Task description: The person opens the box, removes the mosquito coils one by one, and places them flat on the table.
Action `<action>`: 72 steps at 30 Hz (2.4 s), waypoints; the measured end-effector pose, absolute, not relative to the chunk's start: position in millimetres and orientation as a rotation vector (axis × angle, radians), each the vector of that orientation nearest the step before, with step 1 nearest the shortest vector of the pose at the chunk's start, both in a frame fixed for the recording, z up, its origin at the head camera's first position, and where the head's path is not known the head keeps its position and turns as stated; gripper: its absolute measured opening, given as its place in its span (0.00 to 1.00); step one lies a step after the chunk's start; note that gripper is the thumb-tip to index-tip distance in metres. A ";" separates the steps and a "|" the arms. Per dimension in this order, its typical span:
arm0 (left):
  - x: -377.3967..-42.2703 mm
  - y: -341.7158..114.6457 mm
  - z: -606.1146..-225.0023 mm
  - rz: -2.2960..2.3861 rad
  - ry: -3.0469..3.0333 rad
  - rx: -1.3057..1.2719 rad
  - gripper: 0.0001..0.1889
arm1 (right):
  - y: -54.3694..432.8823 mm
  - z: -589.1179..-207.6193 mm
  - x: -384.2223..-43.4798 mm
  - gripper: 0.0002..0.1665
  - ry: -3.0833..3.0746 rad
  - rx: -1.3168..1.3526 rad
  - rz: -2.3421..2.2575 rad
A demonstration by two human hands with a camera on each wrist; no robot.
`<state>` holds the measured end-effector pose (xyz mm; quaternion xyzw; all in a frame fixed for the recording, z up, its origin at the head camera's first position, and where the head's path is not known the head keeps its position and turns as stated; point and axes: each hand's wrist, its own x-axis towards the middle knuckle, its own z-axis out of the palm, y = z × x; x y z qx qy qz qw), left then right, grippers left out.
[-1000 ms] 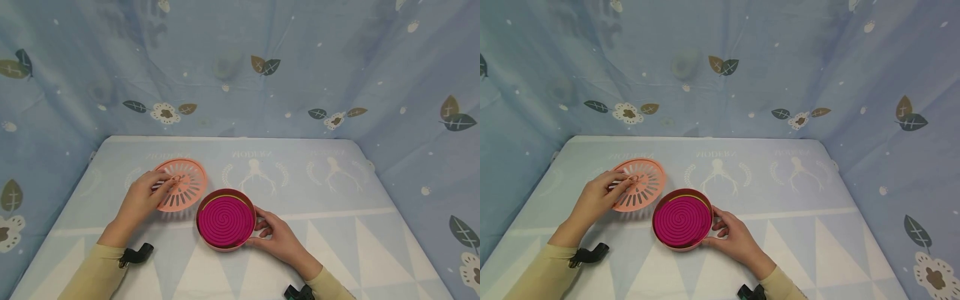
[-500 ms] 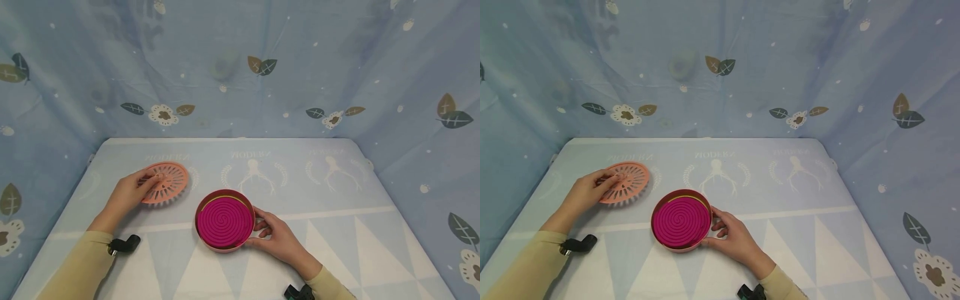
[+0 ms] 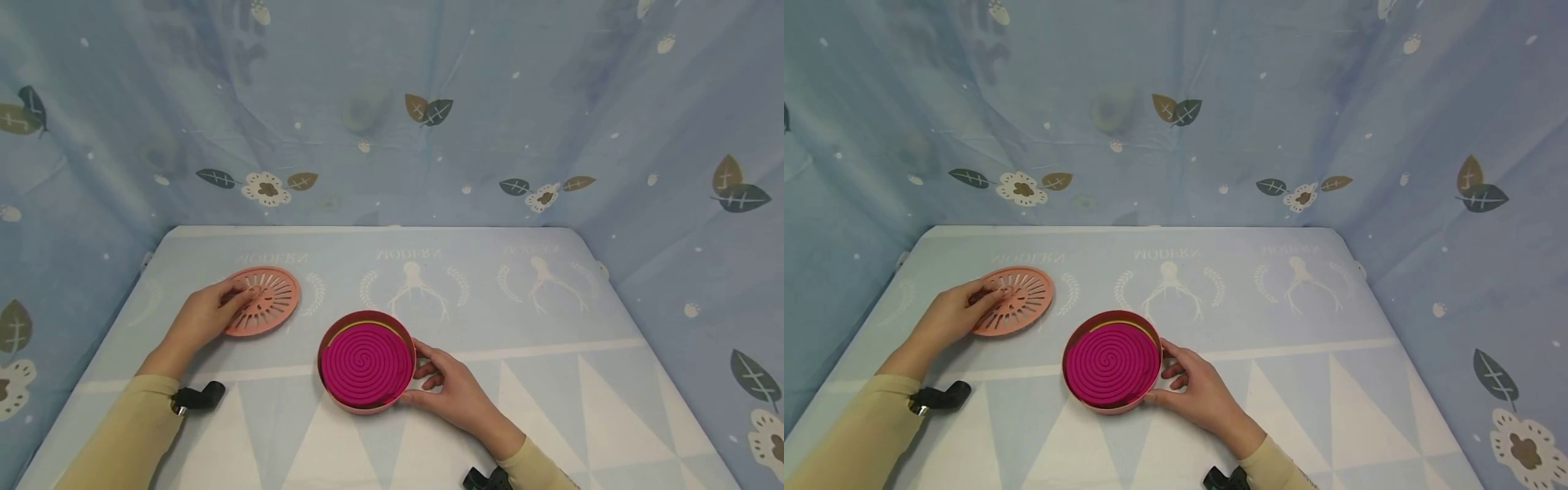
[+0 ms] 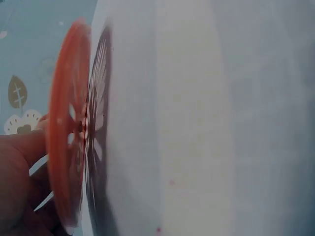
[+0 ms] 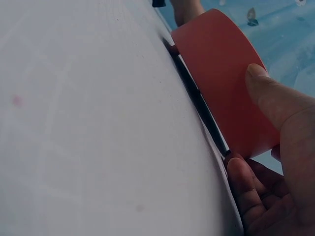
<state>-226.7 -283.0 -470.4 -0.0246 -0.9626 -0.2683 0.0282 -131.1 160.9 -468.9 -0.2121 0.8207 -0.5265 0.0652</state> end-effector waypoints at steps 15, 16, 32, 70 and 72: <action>-229.3 -288.2 -475.2 -0.856 -2.973 -0.116 0.19 | 161.1 -470.9 -130.5 0.51 2.478 -0.621 -1.603; -228.9 -288.8 -475.0 -0.867 -2.976 -0.114 0.20 | 160.8 -471.0 -130.5 0.51 2.479 -0.624 -1.603; -186.5 -251.6 -458.5 -1.283 -2.755 -0.199 0.41 | 161.6 -469.6 -130.5 0.50 2.501 -0.637 -1.587; -129.9 -161.4 -491.7 -1.972 -2.675 -0.502 0.64 | 162.4 -485.1 -132.1 0.51 2.468 -0.764 -1.546; -131.3 -158.7 -493.0 -1.988 -2.665 -0.494 0.63 | 163.8 -475.0 -130.4 0.49 2.477 -0.787 -1.530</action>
